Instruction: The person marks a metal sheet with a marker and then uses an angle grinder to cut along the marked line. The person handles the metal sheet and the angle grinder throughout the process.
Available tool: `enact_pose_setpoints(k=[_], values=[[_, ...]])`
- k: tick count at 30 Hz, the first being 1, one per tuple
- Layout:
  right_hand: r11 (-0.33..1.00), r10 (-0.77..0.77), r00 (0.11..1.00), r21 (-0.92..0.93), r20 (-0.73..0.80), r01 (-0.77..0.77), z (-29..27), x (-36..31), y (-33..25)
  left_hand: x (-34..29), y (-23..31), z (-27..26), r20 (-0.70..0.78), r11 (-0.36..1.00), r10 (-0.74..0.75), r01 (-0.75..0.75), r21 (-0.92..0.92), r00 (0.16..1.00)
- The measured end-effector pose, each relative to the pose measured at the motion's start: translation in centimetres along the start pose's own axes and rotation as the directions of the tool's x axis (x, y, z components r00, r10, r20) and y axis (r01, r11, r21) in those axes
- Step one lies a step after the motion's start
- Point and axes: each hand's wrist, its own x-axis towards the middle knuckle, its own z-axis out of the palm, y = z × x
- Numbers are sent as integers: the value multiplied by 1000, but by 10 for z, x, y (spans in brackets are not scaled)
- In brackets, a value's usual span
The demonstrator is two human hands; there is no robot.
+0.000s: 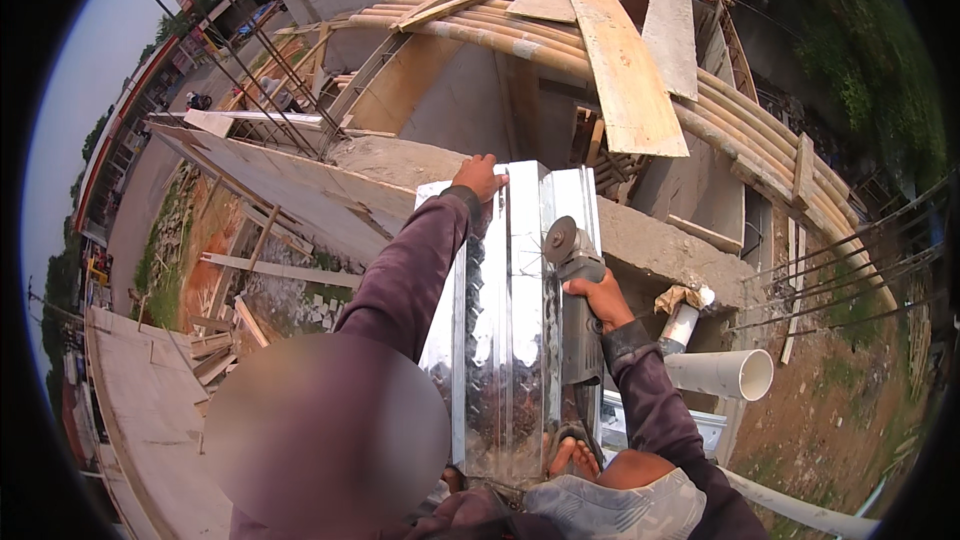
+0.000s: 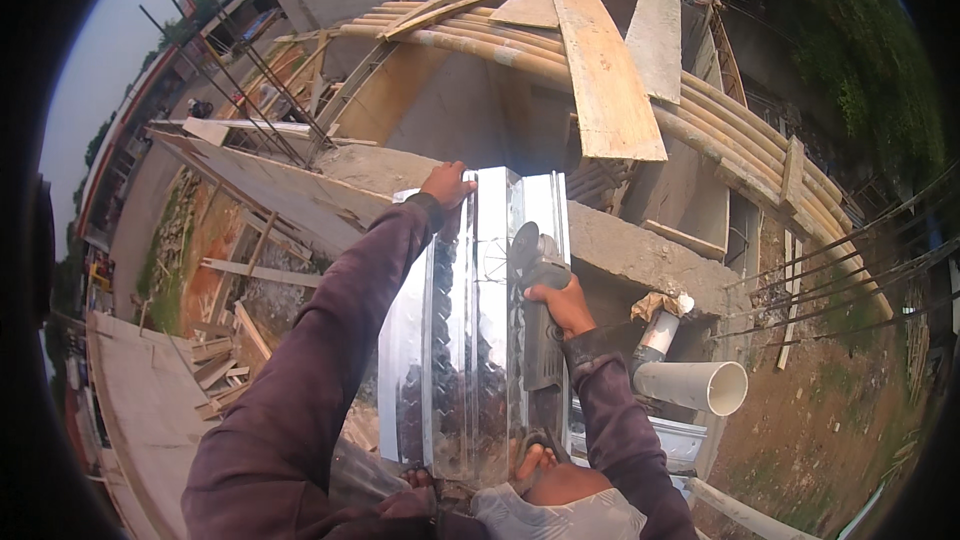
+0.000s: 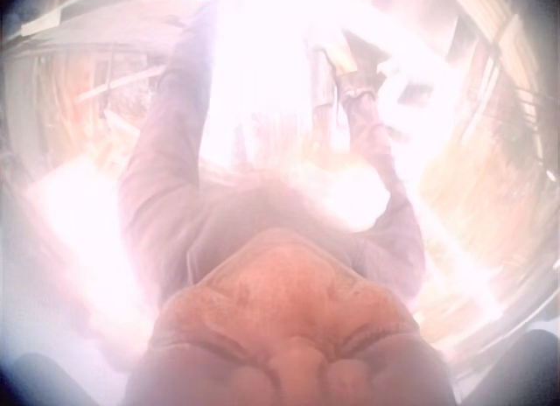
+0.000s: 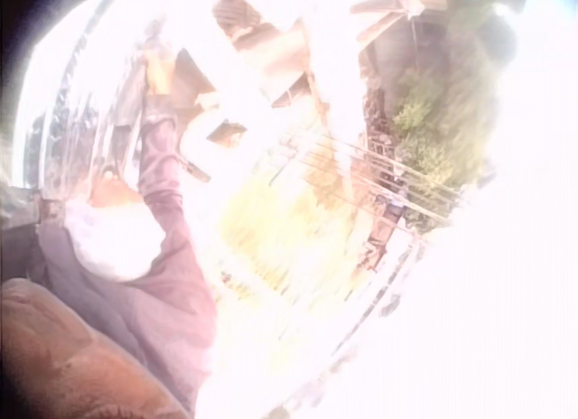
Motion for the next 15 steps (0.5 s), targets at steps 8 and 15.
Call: enact_pose_setpoints(k=[8, 15], values=[[997, -27, 997, -68, -71, 22, 7, -4, -5, -1, -4, 7, -79, 999, 28, -30, -32, 996], [998, -40, 999, -41, -31, 39, 10, -9, -7, -1, -5, 7, -66, 999, 16, -19, -39, 998]])
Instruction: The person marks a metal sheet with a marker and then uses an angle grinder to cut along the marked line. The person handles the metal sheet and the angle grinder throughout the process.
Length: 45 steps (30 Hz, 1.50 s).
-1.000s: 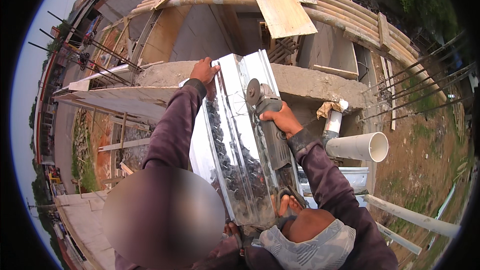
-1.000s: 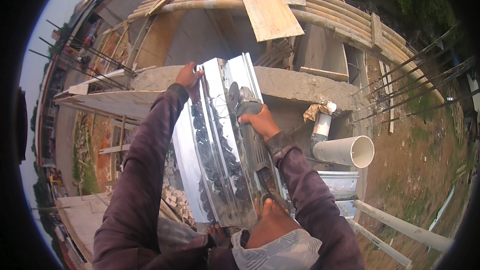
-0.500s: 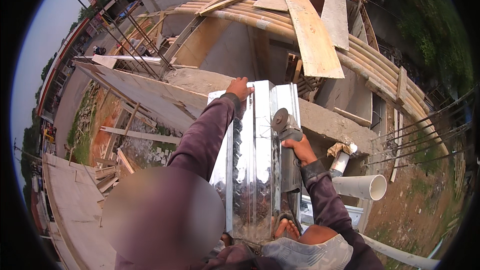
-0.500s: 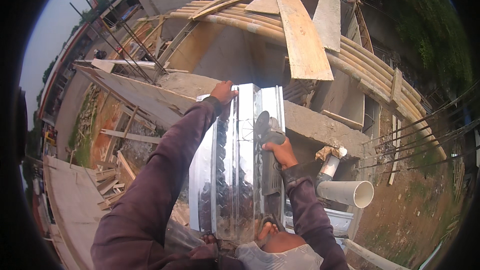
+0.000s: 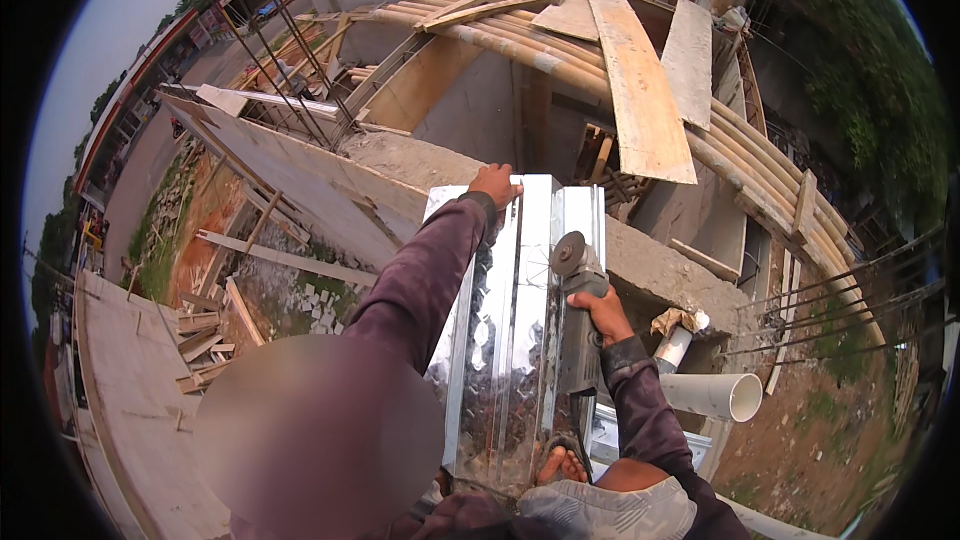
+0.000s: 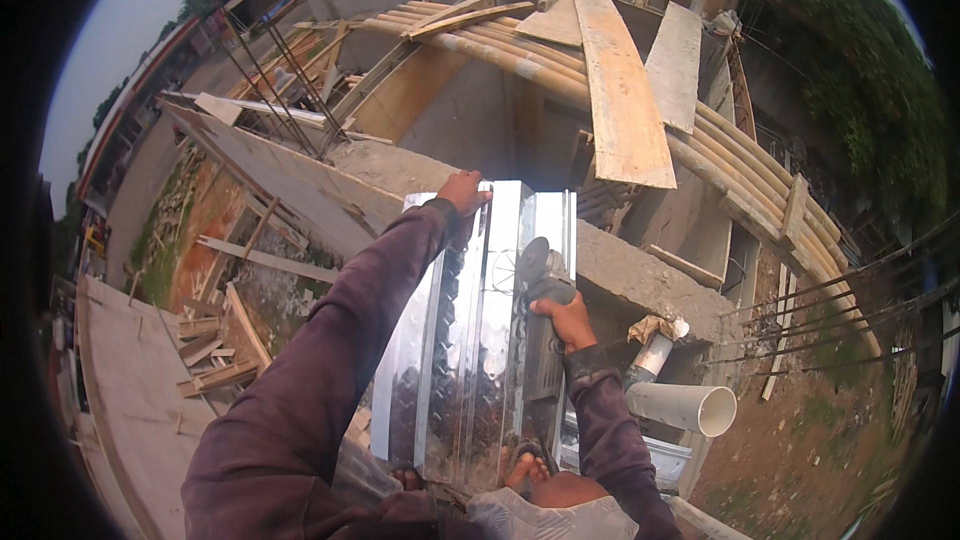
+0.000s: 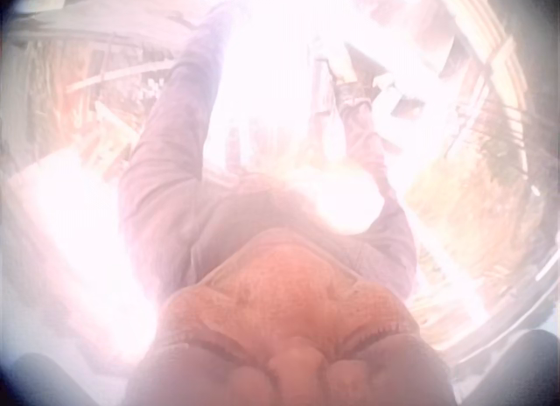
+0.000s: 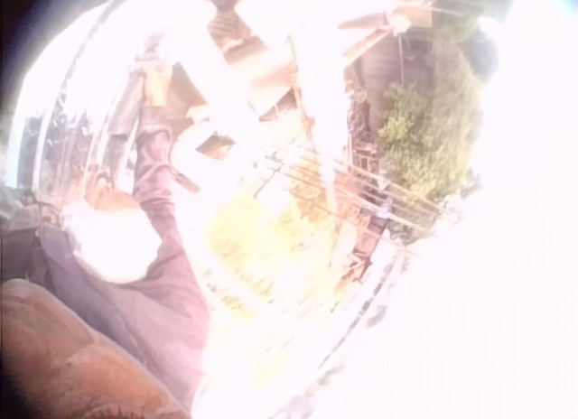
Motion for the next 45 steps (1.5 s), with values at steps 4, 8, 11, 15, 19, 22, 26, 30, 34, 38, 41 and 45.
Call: enact_pose_setpoints(k=[4, 8, 11, 15, 19, 22, 26, 30, 34, 38, 41, 45], values=[[1000, 7, 1000, 25, -26, -6, -3, 2, 1, 0, 7, -2, 24, 1000, -21, 21, -10, 999], [998, 24, 1000, 56, -5, -24, 1, 1, -3, -1, 7, -5, 28, 999, -36, 36, 7, 999], [999, 20, 1000, 32, 6, -20, -1, 4, 1, -3, 6, -5, 23, 999, -33, 33, 5, 999], [1000, -16, 999, 5, 35, 16, -6, 11, 8, -1, 13, -9, 74, 997, -75, 72, 36, 994], [1000, -20, 999, 14, 36, 19, -7, 14, 12, -2, 16, -12, 71, 997, -75, 72, 33, 995], [1000, -4, 1000, 22, 24, 4, -2, 9, 6, -3, 13, -10, 64, 997, -76, 73, 34, 995], [1000, 14, 1000, 18, -16, -14, 0, 8, 3, -3, 10, -7, 31, 998, -50, 49, 28, 998], [1000, 9, 1000, -17, -28, -9, 0, 11, 6, -2, 11, -6, 39, 997, -69, 68, 30, 997], [1000, 4, 1000, -30, 24, -4, -2, 11, 5, -4, 8, -3, 5, 1000, -26, 26, 5, 1000], [998, -22, 996, -62, -89, 17, -4, 12, 8, -1, 6, 0, -7, 1000, -10, 10, -9, 1000], [999, -5, 997, 49, -73, 8, -9, -2, 3, -2, -9, 4, -43, 999, 25, -26, -34, 999], [996, 11, 997, 91, -70, -4, -22, -16, -1, 1, -3, 2, 106, 997, -61, 66, -47, 992]])
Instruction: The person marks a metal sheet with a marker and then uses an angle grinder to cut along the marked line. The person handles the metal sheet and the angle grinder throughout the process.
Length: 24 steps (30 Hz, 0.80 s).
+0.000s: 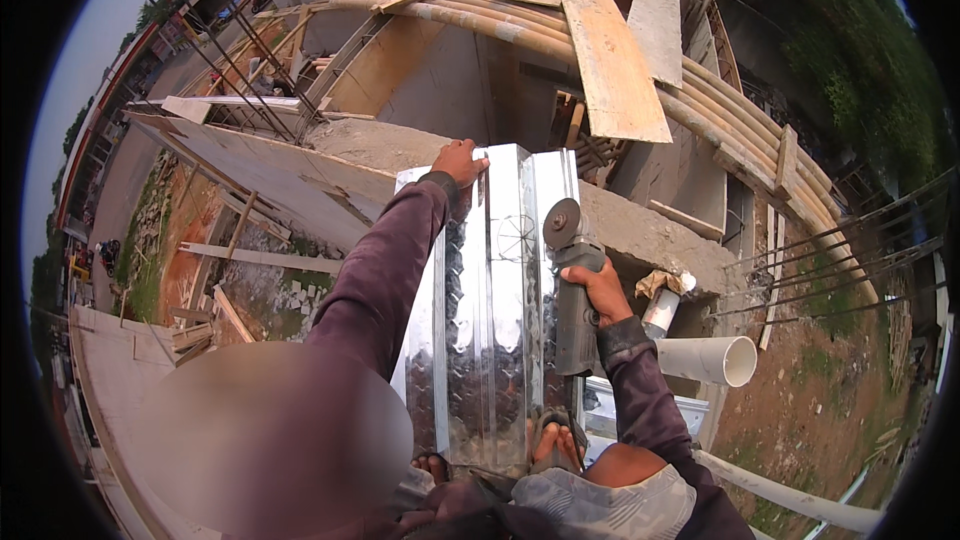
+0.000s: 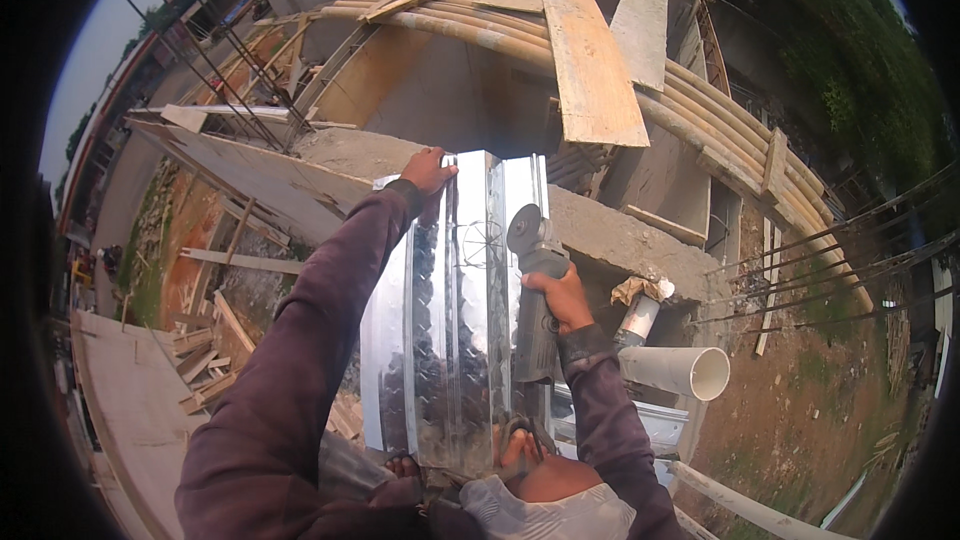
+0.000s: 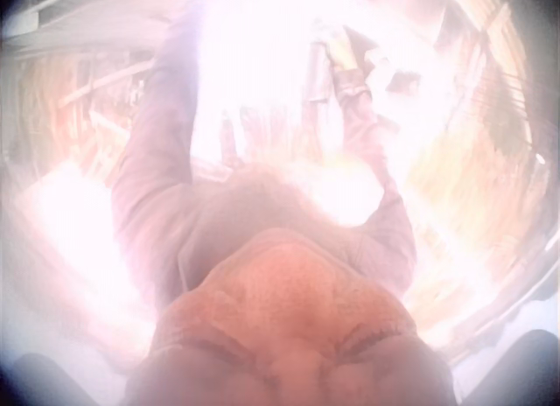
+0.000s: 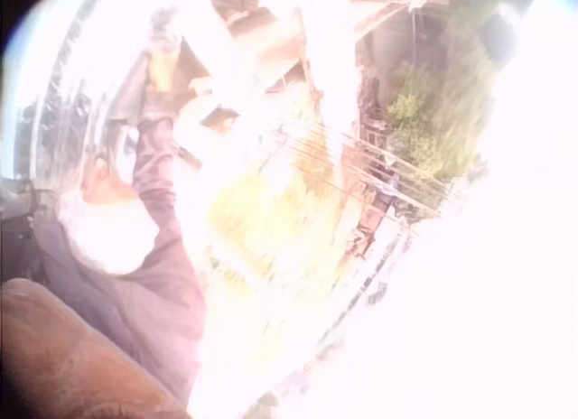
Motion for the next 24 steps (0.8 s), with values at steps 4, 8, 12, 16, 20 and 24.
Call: enact_pose_setpoints(k=[4, 8, 12, 16, 20, 24], values=[[1000, 12, 1000, 20, 18, -12, -2, -11, 6, -2, -1, -1, -13, 996, 70, -70, -46, 997], [1000, 25, 998, -18, 62, -24, 6, -18, 18, -26, -14, 4, -302, 990, 136, -138, 18, 943], [998, 36, 999, -58, 31, -34, 3, -28, 19, -82, 1, 0, -302, 991, 112, -129, -34, 947], [997, 55, 996, -57, 76, -50, 7, -29, 23, -160, -15, 10, -97, 998, 49, -51, -20, 994], [995, 60, 995, -80, 82, -53, 10, -26, 27, -194, -43, 22, 149, 995, -8, 22, -93, 989], [993, 48, 997, -106, 61, -41, 10, -27, 27, -200, -34, 18, 222, 965, 0, 58, -254, 975]])
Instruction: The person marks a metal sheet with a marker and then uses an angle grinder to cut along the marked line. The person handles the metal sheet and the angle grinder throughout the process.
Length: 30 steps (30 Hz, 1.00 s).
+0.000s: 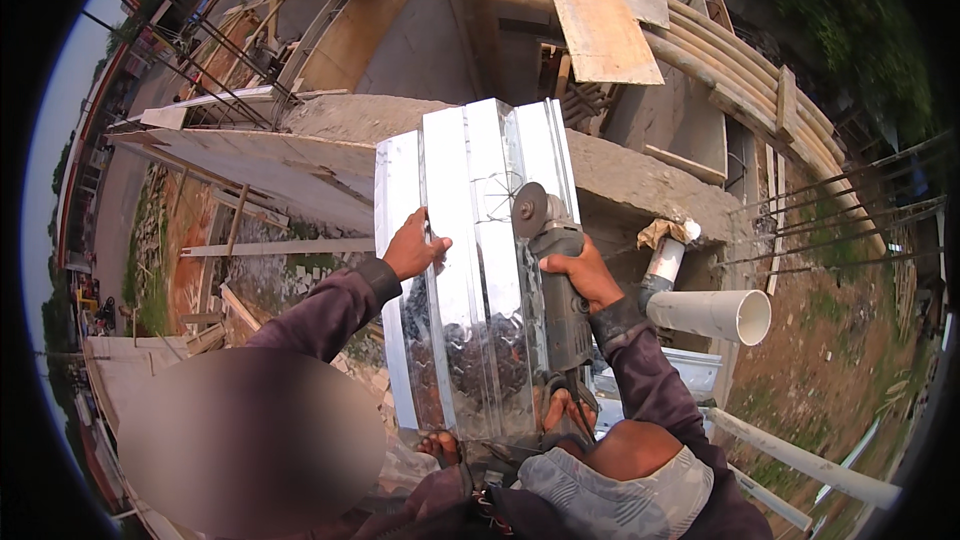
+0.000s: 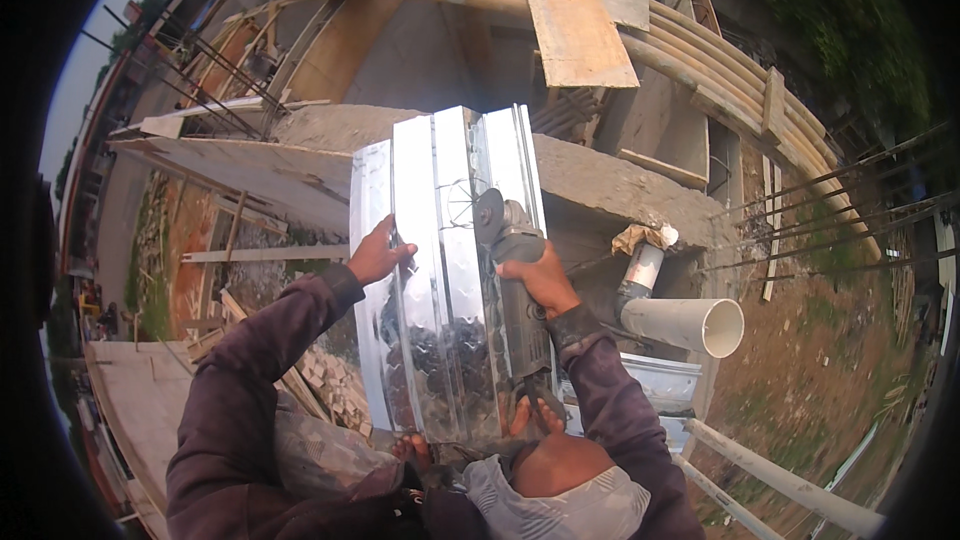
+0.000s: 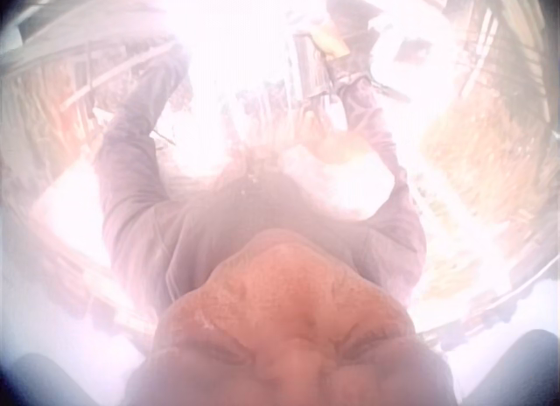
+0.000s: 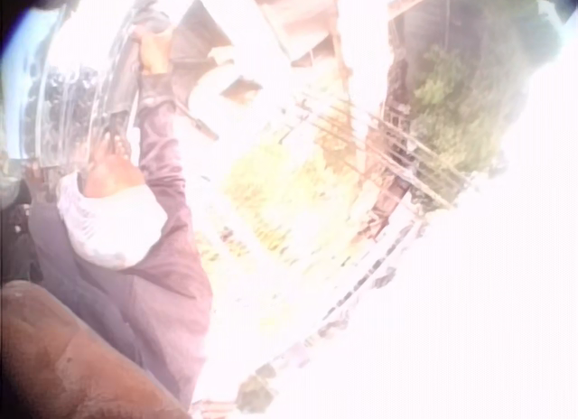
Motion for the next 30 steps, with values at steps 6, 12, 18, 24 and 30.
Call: enact_pose_setpoints(k=[6, 12, 18, 24, 30], values=[[1000, -7, 1000, 28, 20, 6, 2, -2, 0, 7, -28, 12, -50, 998, 31, -28, 60, 998], [1000, -17, 1000, 19, 1, 17, 0, -2, -1, 1, -9, 4, -23, 1000, -10, 10, 4, 1000], [1000, 27, 1000, 7, 6, -27, 1, -4, -7, -2, -7, -3, 61, 996, -37, 42, -77, 997], [999, 27, 1000, -28, 3, -27, 0, 1, -2, -5, -4, 6, -112, 1000, 16, -14, 11, 994], [1000, 11, 1000, -10, -3, -11, 0, 2, 0, 0, -7, 10, -41, 999, -32, 32, -2, 999]])
